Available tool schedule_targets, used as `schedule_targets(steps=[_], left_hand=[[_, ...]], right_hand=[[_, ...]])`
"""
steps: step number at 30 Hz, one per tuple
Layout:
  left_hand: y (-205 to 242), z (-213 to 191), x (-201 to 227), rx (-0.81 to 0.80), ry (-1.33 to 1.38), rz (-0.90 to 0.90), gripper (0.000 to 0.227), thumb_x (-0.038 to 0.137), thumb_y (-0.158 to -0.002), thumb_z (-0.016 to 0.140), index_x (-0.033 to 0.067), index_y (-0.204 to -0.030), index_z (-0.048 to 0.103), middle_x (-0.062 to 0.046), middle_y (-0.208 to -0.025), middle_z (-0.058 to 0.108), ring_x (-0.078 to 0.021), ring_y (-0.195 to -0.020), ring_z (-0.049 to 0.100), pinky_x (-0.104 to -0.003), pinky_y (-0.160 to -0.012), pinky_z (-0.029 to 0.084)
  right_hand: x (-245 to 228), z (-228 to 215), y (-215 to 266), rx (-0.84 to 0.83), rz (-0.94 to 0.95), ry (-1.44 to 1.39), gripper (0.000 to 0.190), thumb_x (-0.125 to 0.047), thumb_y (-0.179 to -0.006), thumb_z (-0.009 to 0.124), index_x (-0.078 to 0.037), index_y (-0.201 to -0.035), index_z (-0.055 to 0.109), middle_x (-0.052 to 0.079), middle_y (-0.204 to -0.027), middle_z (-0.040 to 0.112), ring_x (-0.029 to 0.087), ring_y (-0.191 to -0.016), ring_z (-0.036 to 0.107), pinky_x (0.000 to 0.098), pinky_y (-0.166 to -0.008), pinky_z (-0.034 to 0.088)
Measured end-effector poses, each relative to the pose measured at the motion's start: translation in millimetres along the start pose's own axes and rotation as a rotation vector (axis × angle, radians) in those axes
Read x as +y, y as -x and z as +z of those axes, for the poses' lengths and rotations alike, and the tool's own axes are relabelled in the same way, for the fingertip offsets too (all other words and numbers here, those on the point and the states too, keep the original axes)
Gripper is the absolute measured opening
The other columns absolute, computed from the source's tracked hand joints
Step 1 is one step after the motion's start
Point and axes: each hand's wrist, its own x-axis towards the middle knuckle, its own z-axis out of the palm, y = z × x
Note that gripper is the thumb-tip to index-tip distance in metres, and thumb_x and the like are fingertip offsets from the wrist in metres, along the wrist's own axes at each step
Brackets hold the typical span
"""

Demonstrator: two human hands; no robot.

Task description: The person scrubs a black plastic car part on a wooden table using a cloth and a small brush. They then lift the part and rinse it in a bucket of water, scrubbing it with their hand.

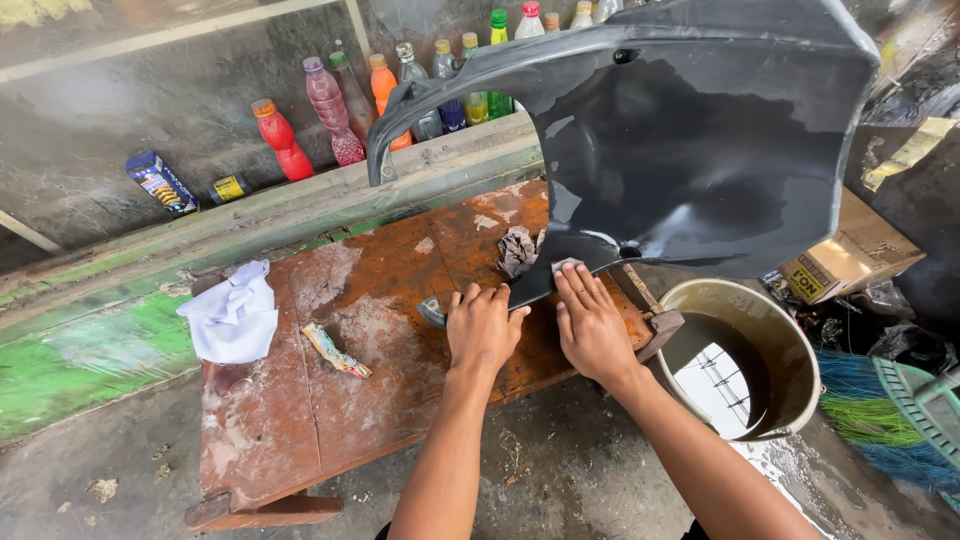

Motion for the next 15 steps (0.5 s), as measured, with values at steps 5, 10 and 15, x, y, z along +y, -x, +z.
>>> schedule_targets(steps=[5, 10, 15], left_hand=[[1, -2, 1, 0.011, 0.010, 0.004, 0.047, 0.038, -0.088, 0.073, 0.0046, -0.121, 0.072, -0.012, -0.105, 0.075, -0.0262, -0.105, 0.062, -0.040, -0.091, 0.042], [0, 11, -3, 0.025, 0.015, 0.002, 0.048, 0.038, -0.087, 0.074, 0.0043, -0.121, 0.072, -0.012, -0.104, 0.076, -0.0267, -0.105, 0.062, -0.041, -0.091, 0.043], [-1, 9, -4, 0.003, 0.002, -0.001, 0.048, 0.039, -0.090, 0.070, 0.0036, -0.123, 0.072, -0.013, -0.107, 0.076, -0.0258, -0.106, 0.063, -0.040, -0.092, 0.042]], right_hand=[[24, -11, -5, -0.029, 0.004, 0.073, 0.050, -0.024, -0.101, 0.042, -0.018, -0.149, 0.055, 0.007, -0.153, 0.053, 0.025, -0.144, 0.045, 0.0461, -0.120, 0.033], [28, -9, -8, 0.055, 0.030, 0.070, 0.047, -0.021, -0.102, 0.044, -0.012, -0.146, 0.058, 0.013, -0.149, 0.057, 0.029, -0.142, 0.049, 0.0478, -0.117, 0.037], [-15, -14, -3, 0.006, -0.056, -0.046, 0.051, -0.018, -0.095, 0.053, -0.007, -0.145, 0.057, 0.017, -0.148, 0.055, 0.035, -0.141, 0.047, 0.0498, -0.114, 0.038]])
